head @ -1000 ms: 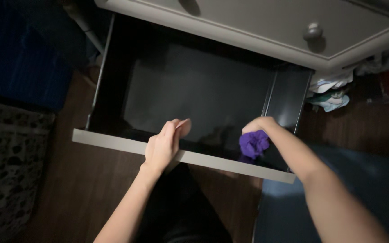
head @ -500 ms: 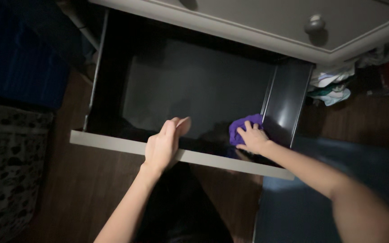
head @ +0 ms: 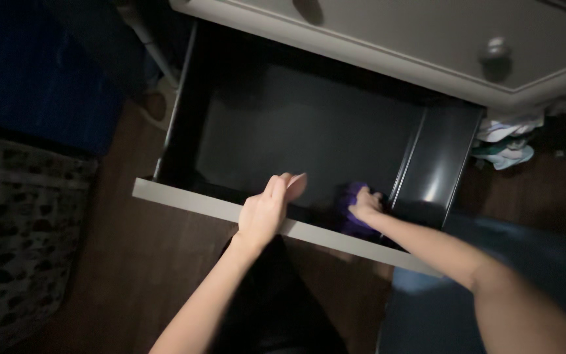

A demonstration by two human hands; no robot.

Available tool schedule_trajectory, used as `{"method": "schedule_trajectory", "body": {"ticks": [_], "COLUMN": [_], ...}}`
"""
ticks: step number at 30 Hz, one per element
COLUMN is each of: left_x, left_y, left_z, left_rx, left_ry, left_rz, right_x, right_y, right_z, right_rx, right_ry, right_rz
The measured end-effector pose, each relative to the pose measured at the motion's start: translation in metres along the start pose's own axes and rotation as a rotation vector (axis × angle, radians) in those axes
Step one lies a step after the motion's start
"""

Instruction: The person cleans the inside of a drawer using a spray bottle and a purple cloth. They spray the interior surface and wipe it thoroughly with the cloth, then place a folded white cloth inside the drawer.

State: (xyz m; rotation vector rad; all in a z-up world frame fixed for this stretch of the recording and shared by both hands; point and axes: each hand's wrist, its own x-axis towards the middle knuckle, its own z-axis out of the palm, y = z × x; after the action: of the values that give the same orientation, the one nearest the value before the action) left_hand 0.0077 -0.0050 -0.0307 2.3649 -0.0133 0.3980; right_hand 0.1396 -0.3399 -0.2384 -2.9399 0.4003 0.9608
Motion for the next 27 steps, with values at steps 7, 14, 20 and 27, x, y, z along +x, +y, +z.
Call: {"method": "schedule_trajectory", "body": {"ticks": [7,14,20,27], "left_x": [-0.002,0.0,0.002,0.001], "left_y": [0.002,0.003,0.008,0.01], "left_z": [0.003,-0.008,-0.016,-0.011], "left_rx": [0.016,0.004,-0.007,0.037], "left_ry": [0.0,0.043,0.13,0.12], "left_rz": [-0.004,0.032,0.073,0.03], "right_x": [0.012,0.005,0.012,-0.02], "right_y": [-0.079,-0.145,-0.116,0.018], "right_z": [0.037,0.035,-0.061,-0.102], "right_rx": [-0.051,0.69,1.013,-0.357], "right_ry": [0.066,-0.481,-0.585,-0.194], "right_rz": [-0.144,-0.21,-0.267,-0.285]}}
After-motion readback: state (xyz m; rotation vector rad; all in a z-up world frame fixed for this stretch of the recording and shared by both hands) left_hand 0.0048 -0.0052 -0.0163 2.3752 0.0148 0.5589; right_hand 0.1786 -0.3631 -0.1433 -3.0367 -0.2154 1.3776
